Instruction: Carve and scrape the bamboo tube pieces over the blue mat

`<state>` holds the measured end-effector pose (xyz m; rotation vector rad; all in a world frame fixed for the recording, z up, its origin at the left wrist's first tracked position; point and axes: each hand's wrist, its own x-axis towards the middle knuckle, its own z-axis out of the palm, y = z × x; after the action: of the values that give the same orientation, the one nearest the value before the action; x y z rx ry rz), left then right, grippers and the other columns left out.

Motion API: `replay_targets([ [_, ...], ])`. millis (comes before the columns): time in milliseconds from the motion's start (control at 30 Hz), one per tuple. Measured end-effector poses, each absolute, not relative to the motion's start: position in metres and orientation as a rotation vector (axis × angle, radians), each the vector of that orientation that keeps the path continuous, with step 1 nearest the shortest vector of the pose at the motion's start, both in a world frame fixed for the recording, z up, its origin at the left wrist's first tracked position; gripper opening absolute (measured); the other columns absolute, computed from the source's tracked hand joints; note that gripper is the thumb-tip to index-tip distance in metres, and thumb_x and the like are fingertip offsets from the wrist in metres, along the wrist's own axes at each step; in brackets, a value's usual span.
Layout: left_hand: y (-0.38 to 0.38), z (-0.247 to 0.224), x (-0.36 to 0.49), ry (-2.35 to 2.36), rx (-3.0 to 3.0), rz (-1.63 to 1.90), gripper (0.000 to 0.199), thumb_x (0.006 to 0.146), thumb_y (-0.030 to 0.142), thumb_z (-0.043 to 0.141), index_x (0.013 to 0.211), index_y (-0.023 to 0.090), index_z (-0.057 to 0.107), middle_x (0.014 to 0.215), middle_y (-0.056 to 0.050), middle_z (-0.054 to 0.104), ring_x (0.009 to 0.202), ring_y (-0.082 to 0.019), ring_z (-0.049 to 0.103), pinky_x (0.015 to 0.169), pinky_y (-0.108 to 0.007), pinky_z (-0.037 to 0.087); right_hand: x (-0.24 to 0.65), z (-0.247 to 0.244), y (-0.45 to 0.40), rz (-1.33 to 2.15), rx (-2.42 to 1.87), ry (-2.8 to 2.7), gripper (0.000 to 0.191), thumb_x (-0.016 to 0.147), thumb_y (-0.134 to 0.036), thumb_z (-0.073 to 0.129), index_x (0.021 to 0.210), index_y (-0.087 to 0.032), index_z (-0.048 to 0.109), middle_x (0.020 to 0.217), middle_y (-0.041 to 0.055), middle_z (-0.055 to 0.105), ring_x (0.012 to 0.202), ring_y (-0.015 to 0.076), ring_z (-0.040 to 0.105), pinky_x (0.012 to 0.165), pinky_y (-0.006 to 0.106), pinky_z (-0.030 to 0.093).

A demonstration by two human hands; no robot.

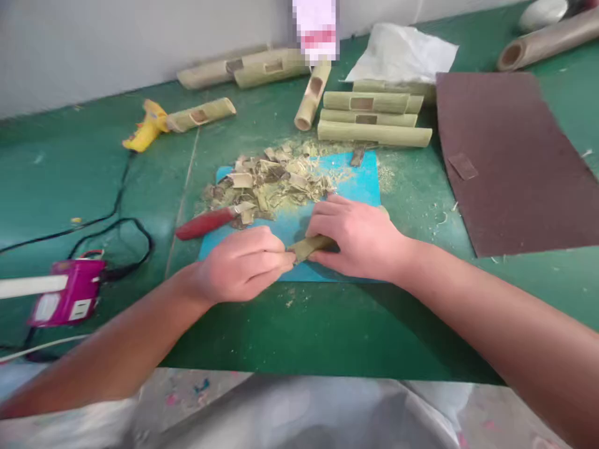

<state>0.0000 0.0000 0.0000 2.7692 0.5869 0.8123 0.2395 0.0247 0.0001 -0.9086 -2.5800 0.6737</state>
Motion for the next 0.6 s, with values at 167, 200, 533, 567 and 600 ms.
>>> replay_targets([
  [167,0.0049,-0.0003,-0.0013,0.641,2.781,0.779,0.01,0.093,0.017,0.054,0.088,0.015,0.063,0.077,-0.005,0.062,0.068,-0.014,0.054,0.062,-0.026,0.045,0.2375,-0.0005,0.0264,0.682,-0.916,-2.575,0.016,0.085,-0.036,0.06,0.088,-0.02,0.063,0.094,0.0059,0.063,0.09,0.02,0.054,0.069,0.031,0.039],
  [200,0.0045,-0.0003,-0.001,0.644,2.78,0.78,0.01,0.092,0.017,0.055,0.087,0.015,0.063,0.076,-0.004,0.062,0.067,-0.013,0.054,0.062,-0.026,0.044,0.2374,-0.0005,0.0267,0.679,-0.913,-2.576,0.016,0.085,-0.035,0.06,0.088,-0.02,0.063,0.094,0.0059,0.063,0.09,0.0199,0.054,0.069,0.031,0.039],
  [533,0.0042,0.0007,-0.0007,0.664,2.791,0.765,0.012,0.094,0.018,0.053,0.088,0.016,0.063,0.079,-0.005,0.063,0.07,-0.013,0.054,0.064,-0.026,0.046,0.2373,-0.0005,0.0263,0.675,-0.917,-2.572,0.016,0.084,-0.035,0.06,0.088,-0.02,0.063,0.094,0.006,0.064,0.091,0.0203,0.054,0.068,0.031,0.039],
  [567,0.0042,0.001,-0.0007,0.667,2.795,0.769,0.012,0.094,0.017,0.052,0.087,0.016,0.063,0.08,-0.005,0.063,0.07,-0.014,0.055,0.065,-0.026,0.046,0.2373,-0.0005,0.0264,0.674,-0.919,-2.572,0.016,0.084,-0.036,0.061,0.088,-0.02,0.063,0.094,0.006,0.064,0.091,0.0203,0.054,0.068,0.031,0.039],
  [600,0.004,0.0012,-0.0007,0.664,2.804,0.765,0.012,0.093,0.016,0.052,0.086,0.016,0.063,0.079,-0.005,0.062,0.07,-0.014,0.055,0.064,-0.027,0.046,0.2374,-0.0005,0.0267,0.672,-0.918,-2.572,0.016,0.084,-0.036,0.061,0.088,-0.02,0.063,0.094,0.006,0.064,0.09,0.0203,0.054,0.068,0.031,0.039],
])
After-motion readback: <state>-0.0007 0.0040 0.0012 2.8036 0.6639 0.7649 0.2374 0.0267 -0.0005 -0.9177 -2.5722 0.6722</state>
